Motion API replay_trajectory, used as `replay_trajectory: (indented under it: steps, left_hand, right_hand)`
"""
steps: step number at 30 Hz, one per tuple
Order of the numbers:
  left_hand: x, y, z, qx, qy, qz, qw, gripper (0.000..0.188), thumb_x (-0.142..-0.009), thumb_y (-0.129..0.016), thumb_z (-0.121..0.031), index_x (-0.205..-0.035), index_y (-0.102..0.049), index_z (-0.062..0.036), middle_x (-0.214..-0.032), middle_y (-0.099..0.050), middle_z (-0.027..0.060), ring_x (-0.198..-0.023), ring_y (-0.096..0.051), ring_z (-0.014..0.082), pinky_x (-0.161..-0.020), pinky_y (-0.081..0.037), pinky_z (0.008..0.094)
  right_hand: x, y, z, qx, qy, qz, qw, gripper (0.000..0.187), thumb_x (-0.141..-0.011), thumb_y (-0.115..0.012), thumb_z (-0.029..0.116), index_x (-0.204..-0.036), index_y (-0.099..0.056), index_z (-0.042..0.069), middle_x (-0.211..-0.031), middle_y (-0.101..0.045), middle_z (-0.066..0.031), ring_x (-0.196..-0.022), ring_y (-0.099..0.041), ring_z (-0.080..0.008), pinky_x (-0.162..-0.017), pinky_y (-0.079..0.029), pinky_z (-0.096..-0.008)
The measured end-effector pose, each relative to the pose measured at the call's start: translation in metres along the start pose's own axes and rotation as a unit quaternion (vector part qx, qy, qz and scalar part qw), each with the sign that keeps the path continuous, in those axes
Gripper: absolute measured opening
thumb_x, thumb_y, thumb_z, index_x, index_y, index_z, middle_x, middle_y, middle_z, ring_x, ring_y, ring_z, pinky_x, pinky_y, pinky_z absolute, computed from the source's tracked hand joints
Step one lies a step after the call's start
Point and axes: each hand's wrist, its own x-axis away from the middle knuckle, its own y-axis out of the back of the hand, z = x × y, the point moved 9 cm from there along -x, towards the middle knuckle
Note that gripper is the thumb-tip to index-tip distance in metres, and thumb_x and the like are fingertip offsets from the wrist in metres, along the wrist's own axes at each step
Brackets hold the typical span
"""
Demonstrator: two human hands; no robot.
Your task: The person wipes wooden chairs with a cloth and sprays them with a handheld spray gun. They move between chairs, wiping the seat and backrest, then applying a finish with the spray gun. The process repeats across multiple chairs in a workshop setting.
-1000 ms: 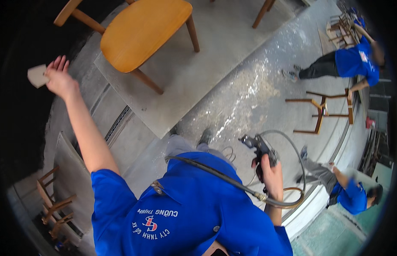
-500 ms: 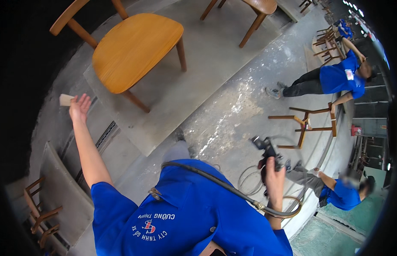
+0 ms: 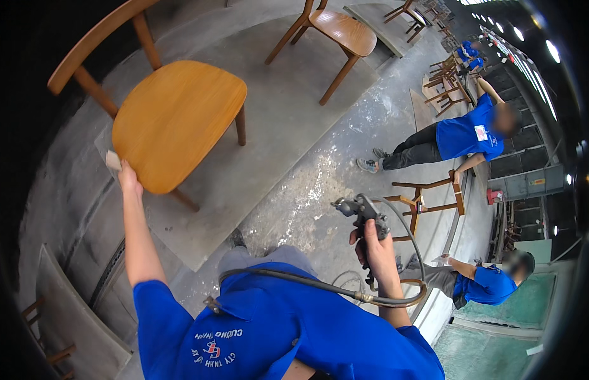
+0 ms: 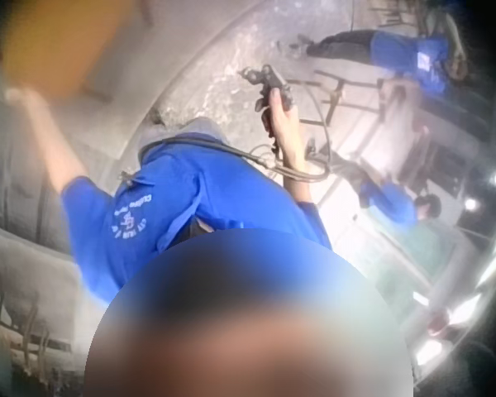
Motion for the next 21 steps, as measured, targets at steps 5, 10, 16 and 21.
replay_trajectory:
  steps: [5,10,16,21]
  left_hand:
    - [0.094,0.043,0.032,0.041,-0.017,-0.051,0.998,0.052,-0.109,-0.038,-0.032,-0.146,-0.04,0.0042,-0.145,-0.05,0.0166,-0.128,-0.054,0.0311,-0.103,-0.049,0.0449]
    - [0.192,0.05,0.06,0.135,0.005,-0.074,0.988,0.054,-0.109,-0.029,-0.036,-0.143,-0.045,0.0023,-0.144,-0.051,0.016,-0.126,-0.055,0.0333,-0.103,-0.05,0.0477]
    - [0.23,-0.07,0.104,0.248,-0.055,-0.118,0.96,0.049,-0.105,-0.037,-0.034,-0.136,-0.05,0.0018,-0.138,-0.055,0.0147,-0.118,-0.06,0.0315,-0.097,-0.054,0.0494]
    - [0.229,-0.232,0.151,0.047,-0.013,-0.076,0.996,0.044,-0.108,-0.03,-0.034,-0.139,-0.037,-0.003,-0.126,-0.06,0.0185,-0.102,-0.067,0.0326,-0.085,-0.057,0.0439]
  right_hand:
    - [-0.02,0.004,-0.01,-0.039,0.007,0.049,0.998,0.048,-0.105,-0.046,0.048,-0.107,-0.06,0.002,-0.075,-0.063,-0.003,-0.045,-0.046,-0.005,-0.039,-0.034,-0.0219]
    - [-0.029,0.052,-0.059,-0.068,-0.027,0.0,0.997,0.05,-0.106,-0.04,0.049,-0.108,-0.058,0.003,-0.074,-0.062,-0.0046,-0.043,-0.045,-0.0056,-0.037,-0.032,-0.0211]
    - [-0.009,0.101,-0.096,-0.145,-0.034,-0.048,0.988,0.048,-0.107,-0.041,0.047,-0.113,-0.058,0.003,-0.075,-0.062,-0.0039,-0.044,-0.045,-0.0048,-0.037,-0.032,-0.0208]
    - [0.008,0.127,-0.102,-0.214,0.015,-0.05,0.976,0.055,-0.105,-0.042,0.053,-0.117,-0.057,0.001,-0.076,-0.062,-0.0055,-0.045,-0.046,-0.0057,-0.037,-0.033,-0.0209]
